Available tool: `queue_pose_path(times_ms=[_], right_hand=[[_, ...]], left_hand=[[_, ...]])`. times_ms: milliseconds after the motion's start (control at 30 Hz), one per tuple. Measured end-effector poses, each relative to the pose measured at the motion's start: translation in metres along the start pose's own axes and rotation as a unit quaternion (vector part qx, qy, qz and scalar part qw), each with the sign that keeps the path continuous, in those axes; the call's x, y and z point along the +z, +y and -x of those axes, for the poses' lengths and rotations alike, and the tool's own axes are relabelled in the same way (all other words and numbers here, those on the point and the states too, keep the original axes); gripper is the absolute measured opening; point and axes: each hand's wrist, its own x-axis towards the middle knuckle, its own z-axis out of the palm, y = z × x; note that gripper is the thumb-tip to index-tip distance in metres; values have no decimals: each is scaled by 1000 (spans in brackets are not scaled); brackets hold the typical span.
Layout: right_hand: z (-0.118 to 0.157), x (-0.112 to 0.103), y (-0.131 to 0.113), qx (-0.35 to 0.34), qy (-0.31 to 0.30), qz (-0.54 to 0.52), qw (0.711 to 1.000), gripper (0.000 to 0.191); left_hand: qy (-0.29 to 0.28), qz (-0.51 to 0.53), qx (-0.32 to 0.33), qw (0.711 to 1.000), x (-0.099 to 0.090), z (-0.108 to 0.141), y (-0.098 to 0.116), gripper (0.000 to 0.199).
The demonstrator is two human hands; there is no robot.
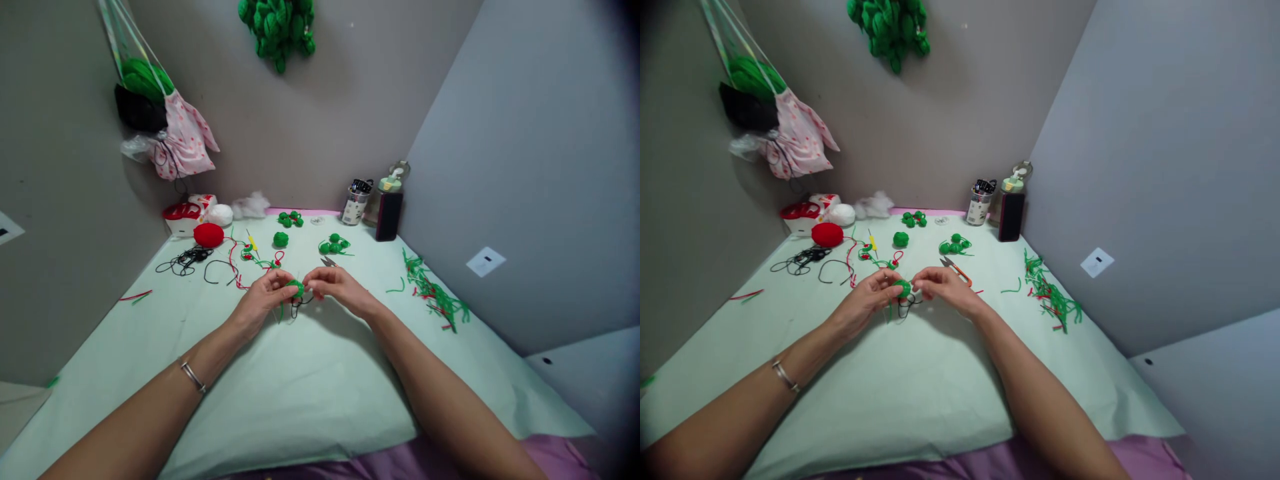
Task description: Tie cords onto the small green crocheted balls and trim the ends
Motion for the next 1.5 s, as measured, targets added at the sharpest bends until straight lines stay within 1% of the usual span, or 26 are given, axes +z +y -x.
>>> queue_pose_path(times_ms=[67, 133, 233, 333, 400, 467, 533, 567, 633, 700, 767, 833, 900, 967, 1033, 1100, 1133, 1200, 1267, 1300, 1433, 1500], right_hand=[[0, -1, 0, -5, 37, -3, 999, 27], [-1, 3, 2, -1, 60, -9, 998, 26], [-2, 11, 4, 4, 73, -15, 997, 23], [-1, 17, 4, 24, 67, -14, 997, 21], [-1, 21, 2, 34, 76, -4, 997, 16], [-2, 26, 1, 25, 114, 2, 993, 11], [-5, 29, -1, 14, 152, -14, 988, 9], [-6, 29, -2, 13, 161, -29, 986, 9], [-9, 27, -2, 20, 160, -66, 985, 13], [-9, 24, -2, 26, 163, -99, 981, 19], [-7, 24, -2, 28, 179, -119, 976, 26], [-3, 27, -4, 34, 165, -127, 978, 28], [1, 34, -6, 46, 121, -132, 983, 31], [4, 41, -8, 68, 84, -140, 984, 36], [4, 46, -7, 88, 59, -151, 983, 37], [2, 49, -4, 97, 37, -165, 981, 35], [1, 49, -2, 92, 40, -162, 982, 33], [-1, 48, 1, 70, 92, -121, 986, 25], [-2, 47, 2, 49, 147, -72, 985, 22], [-2, 47, 2, 45, 154, -68, 985, 23], [-1, 49, 1, 66, 88, -169, 979, 34], [-2, 49, 2, 76, 91, -175, 977, 32]], left_hand=[[-15, -16, 9, 1000, -2, -1, -3, 27], [-26, -38, 20, 999, -4, -2, -5, 24], [-39, -62, 29, 997, -5, -2, -8, 23], [-51, -64, 18, 996, -5, -2, -9, 24], [-55, -62, 6, 997, -5, -2, -10, 25], [-56, -61, -1, 997, -5, -2, -9, 27], [-58, -63, 3, 996, -4, -2, -7, 27], [-59, -61, 7, 996, -4, -1, -5, 26], [-54, -43, 4, 998, -4, -1, 0, 26], [-40, 1, -15, 999, -4, 0, 4, 28], [-21, 48, -25, 998, -5, -1, 5, 31], [11, 64, -2, 998, -5, -2, 4, 30], [51, 45, 37, 997, -5, -3, 2, 28], [83, 24, 62, 994, -5, -4, 0, 29], [93, 26, 63, 993, -5, -3, 0, 33], [82, 40, 52, 994, -4, -2, 1, 38], [72, 47, 45, 995, -3, -2, 2, 38], [58, 56, 35, 996, -2, -1, 3, 38], [61, 59, 33, 996, -1, -1, 3, 37], [65, 60, 34, 996, -1, -1, 3, 37], [79, 59, 44, 994, 1, 0, 3, 37], [80, 55, 36, 995, 0, 1, 2, 36]])
